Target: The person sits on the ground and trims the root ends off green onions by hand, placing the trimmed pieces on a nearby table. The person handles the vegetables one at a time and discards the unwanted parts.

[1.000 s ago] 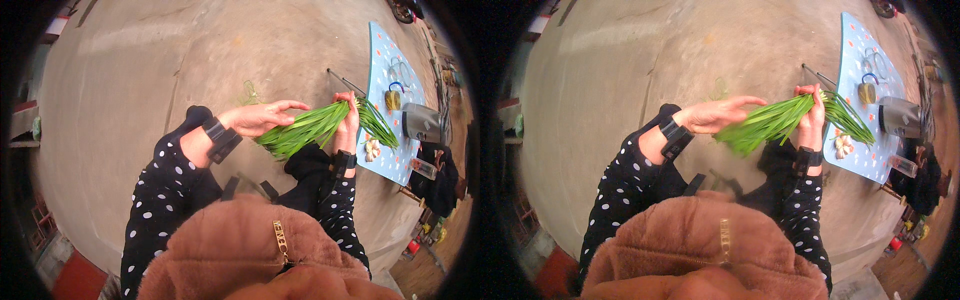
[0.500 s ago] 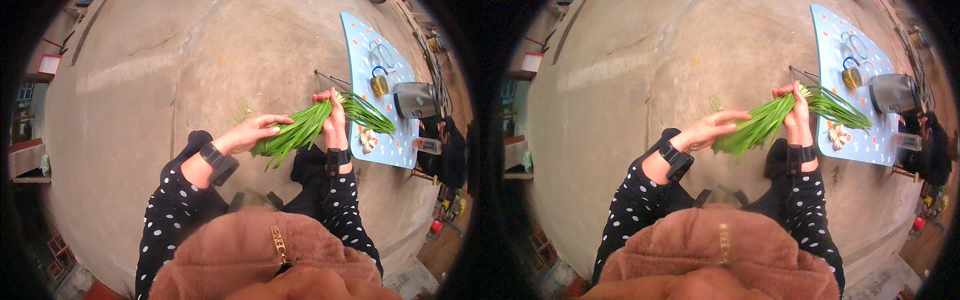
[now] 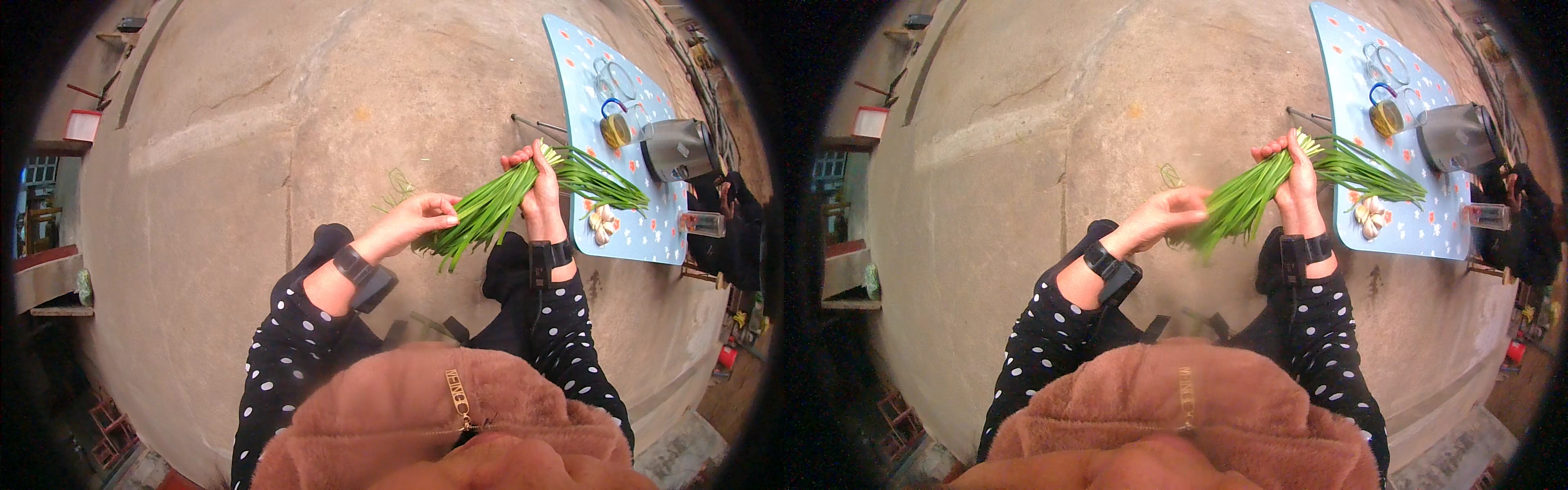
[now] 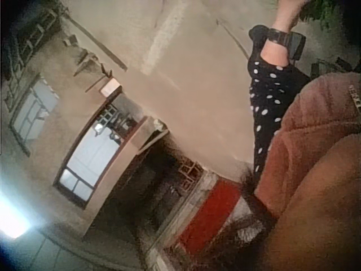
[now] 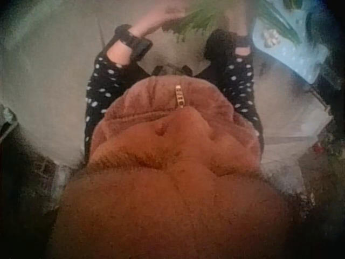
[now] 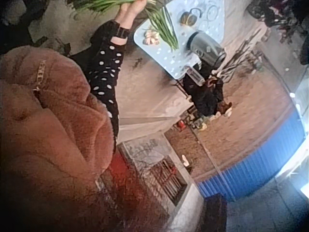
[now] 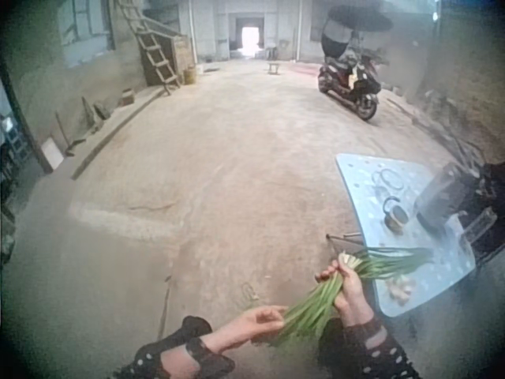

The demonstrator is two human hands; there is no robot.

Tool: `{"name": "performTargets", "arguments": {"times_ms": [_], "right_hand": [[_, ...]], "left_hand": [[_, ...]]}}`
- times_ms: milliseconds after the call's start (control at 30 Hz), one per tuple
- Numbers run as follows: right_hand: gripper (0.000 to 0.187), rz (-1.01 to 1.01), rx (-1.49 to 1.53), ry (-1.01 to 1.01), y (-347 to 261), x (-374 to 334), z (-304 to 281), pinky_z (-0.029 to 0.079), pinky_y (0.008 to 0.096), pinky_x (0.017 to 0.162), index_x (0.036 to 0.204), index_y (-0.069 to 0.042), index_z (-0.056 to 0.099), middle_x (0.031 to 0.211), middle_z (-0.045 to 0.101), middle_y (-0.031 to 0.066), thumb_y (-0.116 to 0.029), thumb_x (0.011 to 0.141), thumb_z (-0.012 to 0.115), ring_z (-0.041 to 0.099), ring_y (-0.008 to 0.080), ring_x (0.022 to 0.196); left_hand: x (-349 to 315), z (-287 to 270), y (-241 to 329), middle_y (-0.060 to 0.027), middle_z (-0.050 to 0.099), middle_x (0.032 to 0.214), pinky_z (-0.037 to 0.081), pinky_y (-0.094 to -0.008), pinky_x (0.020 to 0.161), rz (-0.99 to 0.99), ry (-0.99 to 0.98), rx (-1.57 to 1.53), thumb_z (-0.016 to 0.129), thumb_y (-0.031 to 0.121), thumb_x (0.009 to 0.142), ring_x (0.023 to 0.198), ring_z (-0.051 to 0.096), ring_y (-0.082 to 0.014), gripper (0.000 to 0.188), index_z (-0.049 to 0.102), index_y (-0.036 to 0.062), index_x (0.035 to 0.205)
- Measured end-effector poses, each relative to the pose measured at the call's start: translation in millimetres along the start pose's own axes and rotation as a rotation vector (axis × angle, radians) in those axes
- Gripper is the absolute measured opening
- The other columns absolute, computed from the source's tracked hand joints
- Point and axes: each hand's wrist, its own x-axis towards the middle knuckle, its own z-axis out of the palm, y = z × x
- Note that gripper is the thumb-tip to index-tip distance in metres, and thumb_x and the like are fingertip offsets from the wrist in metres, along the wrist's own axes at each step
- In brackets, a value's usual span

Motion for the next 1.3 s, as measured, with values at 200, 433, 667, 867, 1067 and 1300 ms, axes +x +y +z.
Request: {"name": "performTargets", "arguments": {"times_ms": [200, 433, 667, 867, 1067, 1300], "right_hand": [[0.025, -0.021, 0.012, 0.044, 1.4, -3.4, 8.3, 0.048, 0.0334, 0.081, 0.081, -0.011, 0.048, 0.069, 0.048, -0.0016, -0.029, 0.096, 0.056, 0.052, 0.0130, 0.065], [0.027, -0.021, 0.097, 0.013, 4.7, -2.3, 5.7, 0.045, 0.0288, 0.076, 0.080, -0.011, 0.045, 0.067, 0.042, -0.0026, -0.029, 0.096, 0.056, 0.044, 0.0115, 0.061], [0.028, -0.039, 0.213, 0.049, 0.9, 2.3, -2.1, 0.042, 0.0278, 0.070, 0.079, -0.010, 0.044, 0.067, 0.041, -0.0015, -0.029, 0.096, 0.056, 0.040, 0.0113, 0.060], [0.028, -0.017, 0.251, 0.000, 1.7, 2.6, -1.1, 0.042, 0.0276, 0.070, 0.079, -0.010, 0.045, 0.066, 0.041, -0.0011, -0.029, 0.096, 0.056, 0.040, 0.0118, 0.059], [0.029, -0.023, 0.244, -0.009, -0.4, 4.3, -5.6, 0.043, 0.0290, 0.073, 0.079, -0.009, 0.045, 0.066, 0.041, -0.0011, -0.030, 0.096, 0.055, 0.042, 0.0123, 0.060], [0.029, -0.070, 0.103, 0.029, 4.0, 2.7, -1.5, 0.044, 0.0314, 0.075, 0.080, -0.010, 0.046, 0.066, 0.042, -0.0014, -0.032, 0.096, 0.054, 0.043, 0.0127, 0.060]], "left_hand": [[2.3, -5.0, -4.3, -0.0092, 0.051, 0.134, 0.044, -0.0325, 0.095, 0.038, 0.010, -0.112, 0.062, 0.011, 0.089, 0.111, 0.055, -0.0177, 0.006, 0.061, 0.0050, 0.087], [6.7, -11.1, -12.5, -0.0097, 0.050, 0.134, 0.044, -0.0353, 0.096, 0.032, 0.057, -0.329, 0.060, 0.011, 0.091, 0.115, 0.051, -0.0191, 0.005, 0.059, 0.0070, 0.089], [8.0, -19.6, -11.2, -0.0100, 0.053, 0.125, 0.046, -0.0377, 0.097, 0.192, 0.137, -0.515, 0.058, 0.014, 0.093, 0.112, 0.055, -0.0227, 0.009, 0.060, 0.0063, 0.098], [7.3, -24.5, -12.8, -0.0099, 0.059, 0.116, 0.045, -0.0359, 0.095, 0.171, 0.333, -0.359, 0.057, 0.017, 0.094, 0.112, 0.056, -0.0205, 0.019, 0.055, 0.0034, 0.107], [6.0, -28.7, -10.4, -0.0091, 0.062, 0.106, 0.045, -0.0332, 0.094, 0.285, 0.554, -0.104, 0.059, 0.019, 0.093, 0.105, 0.057, -0.0191, 0.022, 0.054, 0.0044, 0.108], [4.9, -18.1, -6.5, -0.0052, 0.064, 0.094, 0.044, -0.0318, 0.087, 0.543, 0.522, 0.674, 0.071, 0.020, 0.082, 0.094, 0.059, -0.0191, 0.018, 0.066, 0.0066, 0.093]]}}
